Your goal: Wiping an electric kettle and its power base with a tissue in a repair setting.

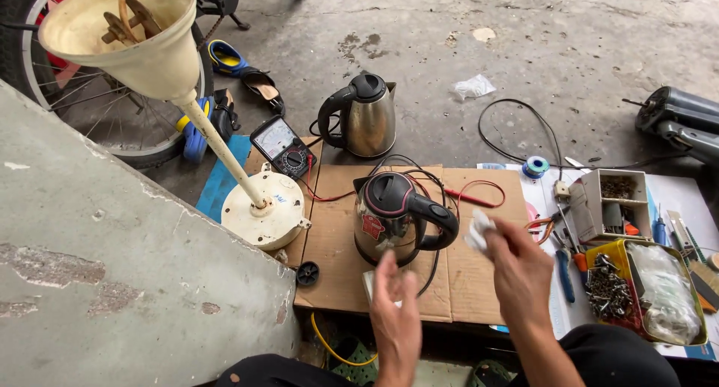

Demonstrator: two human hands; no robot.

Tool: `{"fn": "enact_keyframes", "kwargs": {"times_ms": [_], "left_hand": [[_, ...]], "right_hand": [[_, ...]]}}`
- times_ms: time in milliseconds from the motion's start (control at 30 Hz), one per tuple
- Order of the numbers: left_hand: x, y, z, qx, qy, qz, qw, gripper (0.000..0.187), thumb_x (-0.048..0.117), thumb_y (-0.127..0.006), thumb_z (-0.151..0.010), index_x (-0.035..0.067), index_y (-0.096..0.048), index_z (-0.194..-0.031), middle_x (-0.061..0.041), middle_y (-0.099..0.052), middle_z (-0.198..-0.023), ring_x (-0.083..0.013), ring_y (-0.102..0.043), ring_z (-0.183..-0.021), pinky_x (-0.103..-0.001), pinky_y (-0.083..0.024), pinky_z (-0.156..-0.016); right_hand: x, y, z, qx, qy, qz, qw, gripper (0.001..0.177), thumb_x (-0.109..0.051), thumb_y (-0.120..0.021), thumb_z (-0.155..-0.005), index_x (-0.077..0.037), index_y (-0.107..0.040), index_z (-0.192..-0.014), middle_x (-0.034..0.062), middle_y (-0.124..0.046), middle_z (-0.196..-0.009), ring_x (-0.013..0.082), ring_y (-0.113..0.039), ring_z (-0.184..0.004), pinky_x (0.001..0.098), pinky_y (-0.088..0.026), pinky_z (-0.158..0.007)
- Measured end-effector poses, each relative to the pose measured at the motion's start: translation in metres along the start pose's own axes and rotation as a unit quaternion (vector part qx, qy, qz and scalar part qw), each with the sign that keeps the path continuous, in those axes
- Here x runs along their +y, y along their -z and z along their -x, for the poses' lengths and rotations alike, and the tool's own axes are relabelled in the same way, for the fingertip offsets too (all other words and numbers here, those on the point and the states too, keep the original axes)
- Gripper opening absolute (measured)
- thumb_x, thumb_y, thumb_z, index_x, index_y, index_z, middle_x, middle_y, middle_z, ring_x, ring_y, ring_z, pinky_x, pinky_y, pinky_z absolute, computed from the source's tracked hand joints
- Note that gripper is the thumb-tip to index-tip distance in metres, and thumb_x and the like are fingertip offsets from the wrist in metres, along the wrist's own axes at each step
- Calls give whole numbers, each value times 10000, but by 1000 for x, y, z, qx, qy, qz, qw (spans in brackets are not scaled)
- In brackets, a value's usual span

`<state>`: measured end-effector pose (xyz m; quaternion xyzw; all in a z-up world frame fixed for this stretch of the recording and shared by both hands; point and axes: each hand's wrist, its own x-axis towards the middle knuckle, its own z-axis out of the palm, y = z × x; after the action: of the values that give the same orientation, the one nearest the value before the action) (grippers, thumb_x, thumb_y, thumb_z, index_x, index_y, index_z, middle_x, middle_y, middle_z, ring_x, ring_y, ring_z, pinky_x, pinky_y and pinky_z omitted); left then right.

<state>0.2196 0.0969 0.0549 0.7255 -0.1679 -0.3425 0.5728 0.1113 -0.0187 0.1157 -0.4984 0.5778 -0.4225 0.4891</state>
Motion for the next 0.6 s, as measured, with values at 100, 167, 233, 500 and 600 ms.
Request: {"fn": "enact_keyframes", "kwargs": {"times_ms": [100, 167, 233, 500, 600], "left_hand": [[-6, 7, -38, 48, 38, 70, 996, 657, 304, -568, -1025, 182, -511, -1669, -144, -623, -1639, -249, -623, -1507, -370, -516, -1221], [19, 18, -45, 73, 91, 59, 991, 582, 240, -415, -1106, 244, -465, -1687, -97, -534, -1717, -265, -560, -1544, -448, -489, -1269], [22, 31, -46, 94, 81, 86, 989, 564, 215, -388, -1109, 194, -498, -1662, -110, -549, -1712, -273, -563, -1555, -433, -468, -1291], [9, 52, -63, 253, 38, 265, 930, 444, 89, -486, -1012, 41, -746, -1369, -143, -793, -1393, -228, -751, -1247, -338, -608, -1047], [-11, 51, -61, 211, -13, 240, 947, 480, 182, -461, -1101, 104, -639, -1540, -126, -681, -1479, -221, -612, -1355, -382, -514, -1143]], "right_hand": [[25, -20, -51, -37, -27, -11, 999, 364, -103, -651, -1035, -51, -820, -1354, 88, -729, -1109, 181, -657, -999, 344, -609, -854], [58, -33, -82, -73, 8, 17, 997, 366, -38, -608, -1039, -46, -814, -1342, 93, -810, -1237, 183, -686, -1057, 281, -542, -850], [62, -34, -74, -80, 1, 15, 997, 385, -19, -588, -1005, -68, -838, -1293, 86, -833, -1193, 177, -716, -1025, 286, -579, -883], [79, -25, -60, -81, 26, 91, 992, 423, -109, -543, -981, -130, -867, -1252, 34, -853, -1235, 150, -738, -1148, 283, -561, -956], [109, -26, -70, -70, 111, 62, 989, 385, -47, -616, -997, -176, -866, -1260, 176, -803, -1016, 222, -733, -899, 447, -638, -874]]}}
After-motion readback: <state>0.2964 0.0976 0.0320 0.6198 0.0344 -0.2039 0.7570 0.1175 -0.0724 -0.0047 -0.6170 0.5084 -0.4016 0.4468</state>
